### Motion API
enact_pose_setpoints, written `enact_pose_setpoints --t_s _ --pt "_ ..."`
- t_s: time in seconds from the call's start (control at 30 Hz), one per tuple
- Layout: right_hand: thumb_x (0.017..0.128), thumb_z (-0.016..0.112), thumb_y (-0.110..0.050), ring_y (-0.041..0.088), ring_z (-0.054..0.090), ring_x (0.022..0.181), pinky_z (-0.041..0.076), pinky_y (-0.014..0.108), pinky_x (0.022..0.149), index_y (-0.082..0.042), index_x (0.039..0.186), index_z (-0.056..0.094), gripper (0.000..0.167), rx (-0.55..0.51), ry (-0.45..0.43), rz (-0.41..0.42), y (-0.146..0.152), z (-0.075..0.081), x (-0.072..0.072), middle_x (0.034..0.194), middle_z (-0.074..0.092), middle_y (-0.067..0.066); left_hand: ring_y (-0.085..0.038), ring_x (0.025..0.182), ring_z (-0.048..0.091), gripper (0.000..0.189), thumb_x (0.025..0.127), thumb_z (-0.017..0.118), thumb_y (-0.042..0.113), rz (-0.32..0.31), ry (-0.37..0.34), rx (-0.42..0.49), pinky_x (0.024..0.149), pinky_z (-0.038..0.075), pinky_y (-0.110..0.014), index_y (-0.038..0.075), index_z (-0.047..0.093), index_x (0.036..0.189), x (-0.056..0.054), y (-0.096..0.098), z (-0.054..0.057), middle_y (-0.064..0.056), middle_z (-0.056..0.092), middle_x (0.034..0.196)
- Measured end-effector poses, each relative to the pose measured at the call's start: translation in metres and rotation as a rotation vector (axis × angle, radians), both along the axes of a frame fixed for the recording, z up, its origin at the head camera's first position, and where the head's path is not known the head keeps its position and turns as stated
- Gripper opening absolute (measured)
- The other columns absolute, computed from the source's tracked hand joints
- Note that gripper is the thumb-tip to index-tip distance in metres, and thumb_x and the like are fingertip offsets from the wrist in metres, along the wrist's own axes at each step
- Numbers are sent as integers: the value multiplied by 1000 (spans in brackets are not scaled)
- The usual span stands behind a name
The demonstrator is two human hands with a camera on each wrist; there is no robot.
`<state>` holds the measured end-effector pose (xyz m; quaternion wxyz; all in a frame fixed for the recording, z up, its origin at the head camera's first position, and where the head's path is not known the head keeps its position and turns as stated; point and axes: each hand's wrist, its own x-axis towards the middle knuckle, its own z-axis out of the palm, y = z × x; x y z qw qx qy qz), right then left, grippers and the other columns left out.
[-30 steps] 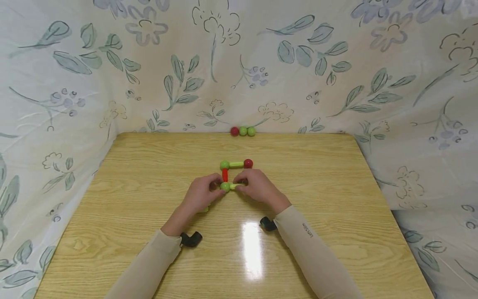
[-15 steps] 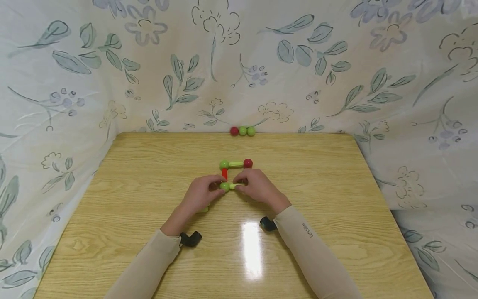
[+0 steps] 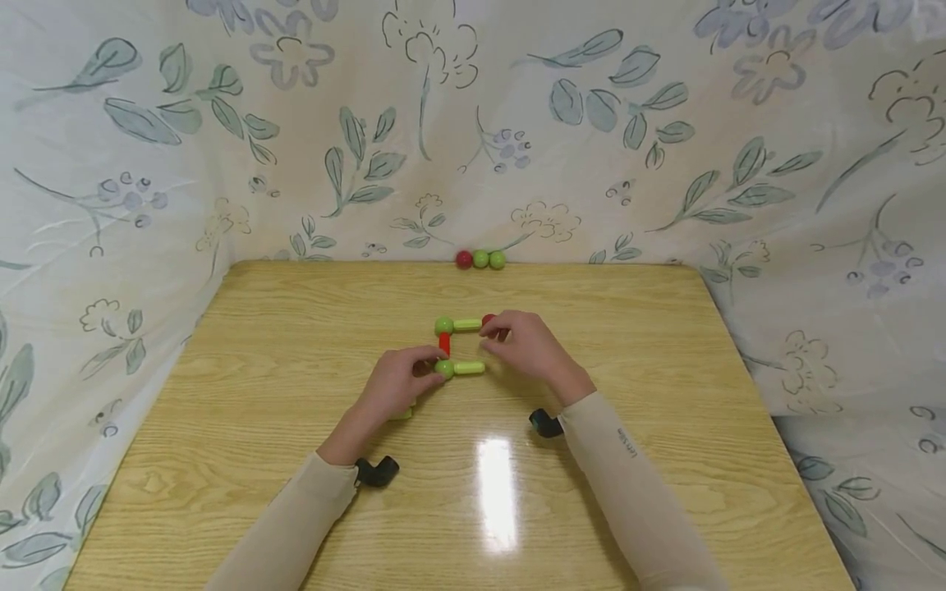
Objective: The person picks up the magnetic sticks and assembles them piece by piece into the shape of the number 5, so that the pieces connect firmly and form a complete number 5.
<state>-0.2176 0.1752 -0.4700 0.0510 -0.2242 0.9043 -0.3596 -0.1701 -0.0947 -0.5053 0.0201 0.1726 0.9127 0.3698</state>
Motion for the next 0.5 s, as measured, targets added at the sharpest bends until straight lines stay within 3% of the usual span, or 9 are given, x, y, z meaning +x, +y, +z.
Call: enact_pose_setpoints --t_s 0.3,0.5 --pt "102 79 -18 20 65 96 52 42 84 -10 113 83 14 7 23 -22 9 12 -13 106 76 -1 -13 89 66 28 96 87 21 5 -13 7 80 56 -36 20 80 122 1 0 2 4 75 100" --pt "104 76 -20 23 65 98 52 45 89 -7 116 82 18 9 33 -56 21 22 -30 107 75 3 -13 88 66 28 95 87 22 3 -17 -5 79 56 -35 20 80 123 0 -1 3 5 74 98"
